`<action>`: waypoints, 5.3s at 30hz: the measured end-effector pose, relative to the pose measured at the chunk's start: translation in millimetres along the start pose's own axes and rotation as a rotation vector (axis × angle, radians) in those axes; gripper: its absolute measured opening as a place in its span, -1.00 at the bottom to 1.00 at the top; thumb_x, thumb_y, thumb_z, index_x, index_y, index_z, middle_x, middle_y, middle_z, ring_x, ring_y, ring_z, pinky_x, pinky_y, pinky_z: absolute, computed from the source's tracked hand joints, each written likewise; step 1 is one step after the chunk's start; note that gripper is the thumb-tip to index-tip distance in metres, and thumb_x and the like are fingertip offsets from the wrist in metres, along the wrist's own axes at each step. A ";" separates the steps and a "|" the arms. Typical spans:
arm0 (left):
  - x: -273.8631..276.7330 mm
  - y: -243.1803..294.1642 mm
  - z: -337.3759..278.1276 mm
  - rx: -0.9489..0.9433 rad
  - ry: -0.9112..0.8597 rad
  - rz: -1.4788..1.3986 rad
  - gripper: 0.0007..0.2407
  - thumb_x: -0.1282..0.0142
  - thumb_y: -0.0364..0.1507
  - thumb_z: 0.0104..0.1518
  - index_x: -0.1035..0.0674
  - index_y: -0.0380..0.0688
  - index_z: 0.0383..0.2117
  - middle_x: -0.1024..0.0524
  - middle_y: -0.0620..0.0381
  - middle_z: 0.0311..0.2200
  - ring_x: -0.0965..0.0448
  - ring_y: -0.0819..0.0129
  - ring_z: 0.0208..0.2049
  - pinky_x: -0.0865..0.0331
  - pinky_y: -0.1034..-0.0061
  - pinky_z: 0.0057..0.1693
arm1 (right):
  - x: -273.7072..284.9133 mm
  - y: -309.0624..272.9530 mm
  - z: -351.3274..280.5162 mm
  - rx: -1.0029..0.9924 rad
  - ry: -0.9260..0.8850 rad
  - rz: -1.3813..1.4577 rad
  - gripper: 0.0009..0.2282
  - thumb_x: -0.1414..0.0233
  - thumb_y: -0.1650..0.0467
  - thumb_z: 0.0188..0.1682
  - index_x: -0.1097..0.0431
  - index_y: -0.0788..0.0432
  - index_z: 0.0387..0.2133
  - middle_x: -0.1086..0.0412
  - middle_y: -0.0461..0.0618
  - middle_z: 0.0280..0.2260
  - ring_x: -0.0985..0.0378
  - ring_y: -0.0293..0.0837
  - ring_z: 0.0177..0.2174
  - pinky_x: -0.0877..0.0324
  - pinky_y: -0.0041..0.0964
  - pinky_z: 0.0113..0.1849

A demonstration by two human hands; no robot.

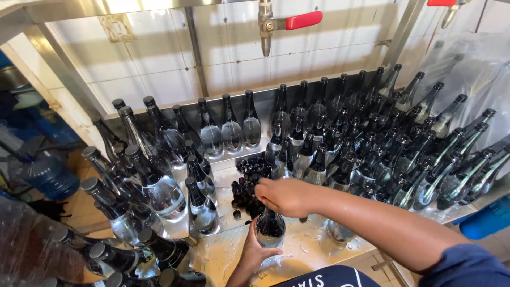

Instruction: Manually capping glass bottles and organizing them on a production line tray

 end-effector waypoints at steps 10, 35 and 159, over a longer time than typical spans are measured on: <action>-1.1 -8.3 9.7 -0.103 -0.015 -0.003 0.22 -0.80 -0.37 -0.28 -0.06 0.30 0.59 -0.24 0.18 0.57 -0.25 0.23 0.56 -0.17 0.36 0.56 | -27.7 11.2 11.0 -0.063 -0.024 -0.041 -0.88 -0.02 0.35 0.28 -0.28 0.09 -0.23 -0.32 0.04 -0.14 -0.45 -0.01 -0.40 -0.43 0.01 -0.37; 27.1 108.0 8.3 -0.050 0.317 -1.059 -0.63 -0.15 -0.05 0.32 -0.68 -0.12 -0.25 -0.67 -0.09 -0.39 -0.72 -0.12 -0.39 -0.55 -0.20 -0.19 | 131.6 105.1 -126.3 0.750 0.596 -0.401 -0.64 0.18 0.17 0.26 -0.41 0.10 -0.41 -0.38 -0.03 -0.47 -0.41 -0.03 -0.52 -0.31 -0.05 -0.46; 86.2 175.6 -33.2 -0.613 0.777 -0.665 -0.61 0.22 -0.25 0.43 -0.56 -0.19 0.18 -0.60 -0.11 0.02 -0.60 0.15 0.09 -0.53 0.28 0.13 | 143.1 165.8 -28.9 -0.327 0.440 0.686 -0.47 0.29 -0.05 0.17 -0.53 -0.02 -0.08 -0.16 0.01 -0.71 -0.19 -0.15 -0.67 -0.19 -0.26 -0.56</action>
Point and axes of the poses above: each hand's wrist, its own z-axis towards the middle knuckle, its own x-axis out of the back of the hand, y = z × x, the point moved 4 cm from there along z, towards the middle knuckle
